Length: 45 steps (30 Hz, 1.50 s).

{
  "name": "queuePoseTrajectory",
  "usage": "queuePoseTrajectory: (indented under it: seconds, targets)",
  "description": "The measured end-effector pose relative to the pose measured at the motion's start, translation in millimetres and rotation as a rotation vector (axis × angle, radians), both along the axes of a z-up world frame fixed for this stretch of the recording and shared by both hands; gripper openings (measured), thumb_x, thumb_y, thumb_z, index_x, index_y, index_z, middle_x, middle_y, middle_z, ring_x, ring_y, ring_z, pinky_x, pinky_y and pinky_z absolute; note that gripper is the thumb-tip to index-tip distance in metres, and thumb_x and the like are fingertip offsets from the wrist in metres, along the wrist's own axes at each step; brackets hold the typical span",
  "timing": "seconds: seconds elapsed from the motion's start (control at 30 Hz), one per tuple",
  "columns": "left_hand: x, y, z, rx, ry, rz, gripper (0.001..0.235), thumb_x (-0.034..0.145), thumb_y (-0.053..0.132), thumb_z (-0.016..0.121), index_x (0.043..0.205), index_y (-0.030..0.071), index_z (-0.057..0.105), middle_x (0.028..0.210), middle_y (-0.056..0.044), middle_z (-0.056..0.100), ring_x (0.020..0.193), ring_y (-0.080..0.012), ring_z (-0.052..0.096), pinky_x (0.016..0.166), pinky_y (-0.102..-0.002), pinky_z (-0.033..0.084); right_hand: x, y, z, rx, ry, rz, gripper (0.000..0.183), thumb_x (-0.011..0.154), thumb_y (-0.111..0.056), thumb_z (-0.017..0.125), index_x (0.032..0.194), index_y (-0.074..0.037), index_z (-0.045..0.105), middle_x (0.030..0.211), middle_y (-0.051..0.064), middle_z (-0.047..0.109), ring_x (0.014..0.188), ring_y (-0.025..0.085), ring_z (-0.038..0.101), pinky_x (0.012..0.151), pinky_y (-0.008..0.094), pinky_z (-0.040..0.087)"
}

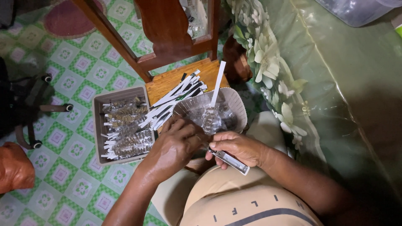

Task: Assembling tags by inserting white strips into small plastic bags.

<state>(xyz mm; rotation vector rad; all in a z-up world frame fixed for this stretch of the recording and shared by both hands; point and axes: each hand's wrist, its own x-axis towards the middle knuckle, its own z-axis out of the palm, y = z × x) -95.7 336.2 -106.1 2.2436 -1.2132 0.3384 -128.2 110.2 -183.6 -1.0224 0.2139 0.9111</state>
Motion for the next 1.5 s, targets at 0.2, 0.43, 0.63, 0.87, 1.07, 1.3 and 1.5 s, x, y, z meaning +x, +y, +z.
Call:
queuePoseTrajectory:
  seconds: [0.2, 0.43, 0.63, 0.87, 1.07, 1.3, 1.5]
  targets:
    - [-16, 24, -16, -0.167, -0.004, 0.126, 0.021, 0.096, 0.01, 0.068, 0.117, 0.011, 0.07, 0.105, -0.009, 0.066, 0.096, -0.0288, 0.062, 0.087, -0.045, 0.05, 4, -4, 15, -0.006, 0.024, 0.008, 0.043, 0.093, -0.015, 0.062, 0.13, 0.008, 0.058, 0.095, 0.024, 0.07, 0.061, 0.022, 0.065, 0.048, 0.034, 0.058]
    - [-58, 20, -102, -0.305, -0.087, 0.292, 0.039, 0.092, 0.0, 0.058, 0.129, 0.011, 0.066, 0.099, -0.008, 0.063, 0.089, -0.0219, 0.057, 0.076, -0.038, 0.047, 5, -3, 9, 0.005, 0.088, -0.01, 0.058, 0.093, -0.014, 0.063, 0.143, 0.01, 0.047, 0.1, 0.028, 0.07, 0.06, 0.025, 0.061, 0.046, 0.034, 0.051]
    - [-65, 10, -79, -0.231, -0.137, 0.242, 0.037, 0.103, 0.005, 0.058, 0.139, 0.011, 0.06, 0.1, -0.01, 0.06, 0.084, -0.0276, 0.055, 0.074, -0.042, 0.045, 4, 3, 19, -0.02, 0.054, 0.054, 0.044, 0.095, -0.016, 0.06, 0.131, 0.009, 0.06, 0.1, 0.026, 0.068, 0.06, 0.021, 0.058, 0.048, 0.033, 0.05]
    - [-63, 6, -77, -0.197, -0.237, 0.276, 0.029, 0.105, 0.014, 0.059, 0.133, 0.007, 0.064, 0.102, -0.011, 0.06, 0.089, -0.0289, 0.056, 0.076, -0.044, 0.048, 2, 2, 23, -0.049, 0.07, 0.048, 0.049, 0.094, -0.016, 0.061, 0.136, 0.008, 0.058, 0.101, 0.026, 0.069, 0.063, 0.022, 0.059, 0.048, 0.033, 0.051]
    - [-62, 1, -74, -0.185, -0.302, 0.31, 0.028, 0.105, 0.022, 0.061, 0.127, 0.007, 0.067, 0.102, -0.013, 0.061, 0.088, -0.0296, 0.058, 0.077, -0.045, 0.049, -1, 2, 20, -0.074, 0.06, 0.054, 0.051, 0.096, -0.018, 0.06, 0.14, 0.007, 0.055, 0.1, 0.023, 0.068, 0.064, 0.02, 0.06, 0.05, 0.032, 0.054]
    - [-53, 12, -68, -0.158, -0.123, 0.274, 0.038, 0.095, 0.007, 0.069, 0.132, 0.014, 0.063, 0.108, -0.008, 0.062, 0.092, -0.0246, 0.054, 0.076, -0.041, 0.04, -2, 4, 19, -0.066, 0.029, 0.073, 0.039, 0.097, -0.018, 0.059, 0.128, 0.004, 0.06, 0.101, 0.022, 0.069, 0.062, 0.017, 0.059, 0.05, 0.03, 0.051]
    - [-41, 15, -44, -0.043, -0.095, 0.198, 0.036, 0.096, 0.004, 0.067, 0.131, 0.014, 0.066, 0.112, -0.006, 0.061, 0.091, -0.0267, 0.048, 0.076, -0.043, 0.04, -4, 5, 22, -0.068, 0.021, 0.067, 0.028, 0.097, -0.018, 0.059, 0.113, 0.005, 0.061, 0.102, 0.024, 0.069, 0.061, 0.02, 0.059, 0.05, 0.031, 0.053]
